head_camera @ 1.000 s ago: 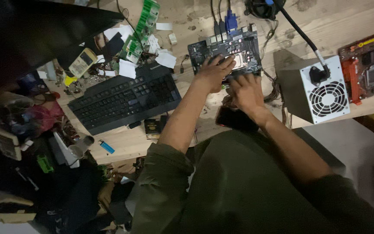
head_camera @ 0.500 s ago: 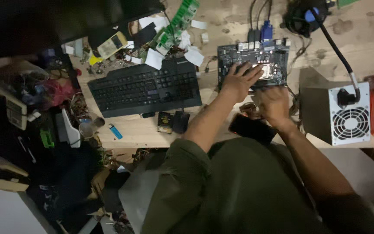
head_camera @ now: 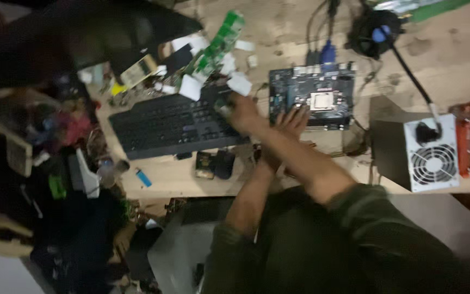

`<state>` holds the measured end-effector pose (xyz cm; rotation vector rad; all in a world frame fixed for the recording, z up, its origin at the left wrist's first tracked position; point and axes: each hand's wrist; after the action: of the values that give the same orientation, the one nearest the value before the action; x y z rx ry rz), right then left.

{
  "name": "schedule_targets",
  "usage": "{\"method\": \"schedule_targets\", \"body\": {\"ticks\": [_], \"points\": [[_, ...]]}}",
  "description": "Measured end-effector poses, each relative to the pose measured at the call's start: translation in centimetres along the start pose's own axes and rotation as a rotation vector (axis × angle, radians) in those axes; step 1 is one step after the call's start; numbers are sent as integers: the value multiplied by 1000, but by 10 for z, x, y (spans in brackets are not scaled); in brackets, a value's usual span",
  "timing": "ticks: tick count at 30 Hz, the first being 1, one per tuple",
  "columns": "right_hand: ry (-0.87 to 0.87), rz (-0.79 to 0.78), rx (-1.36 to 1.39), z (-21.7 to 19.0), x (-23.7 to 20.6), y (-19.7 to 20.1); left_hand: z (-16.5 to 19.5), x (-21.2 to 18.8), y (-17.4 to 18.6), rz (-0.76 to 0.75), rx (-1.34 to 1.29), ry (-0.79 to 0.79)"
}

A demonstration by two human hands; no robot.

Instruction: The person works on a computer motherboard at a cluttered repair bench. They lift and reposition the motherboard, connect power supply cables to it, work on the CPU socket area, and use a phone with its flashlight on to illuminate and check the board.

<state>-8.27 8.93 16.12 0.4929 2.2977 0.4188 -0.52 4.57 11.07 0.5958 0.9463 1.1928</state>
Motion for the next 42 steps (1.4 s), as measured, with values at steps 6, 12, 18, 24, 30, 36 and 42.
{"method": "schedule_targets", "body": {"ticks": [6, 12, 18, 24, 30, 36, 42], "points": [[251, 200, -5, 18, -17, 9, -3, 11, -20, 17, -7, 25], [168, 819, -210, 111, -33, 111, 2, 57, -15, 309, 111, 44], [-100, 607, -338, 176, -42, 164, 22, 104, 10, 74, 170, 141], [47, 467, -639, 185, -28, 179, 29, 115, 6, -82, 233, 211], [231, 531, -733, 181, -23, 192, 29, 121, 0, -117, 267, 230], [-308, 585, -231, 181, -20, 176, 27, 120, 0, -155, 289, 238], [-263, 677, -152, 186, -17, 170, 26, 122, -7, -121, 264, 227]]}}
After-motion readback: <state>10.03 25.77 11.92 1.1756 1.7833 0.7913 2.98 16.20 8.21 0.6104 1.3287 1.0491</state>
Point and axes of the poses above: each hand's wrist, its own x-axis towards the middle knuckle, its own y-axis out of the back of the hand, z = x × y, and after that the axes turned 5 degrees about -y, right-handed
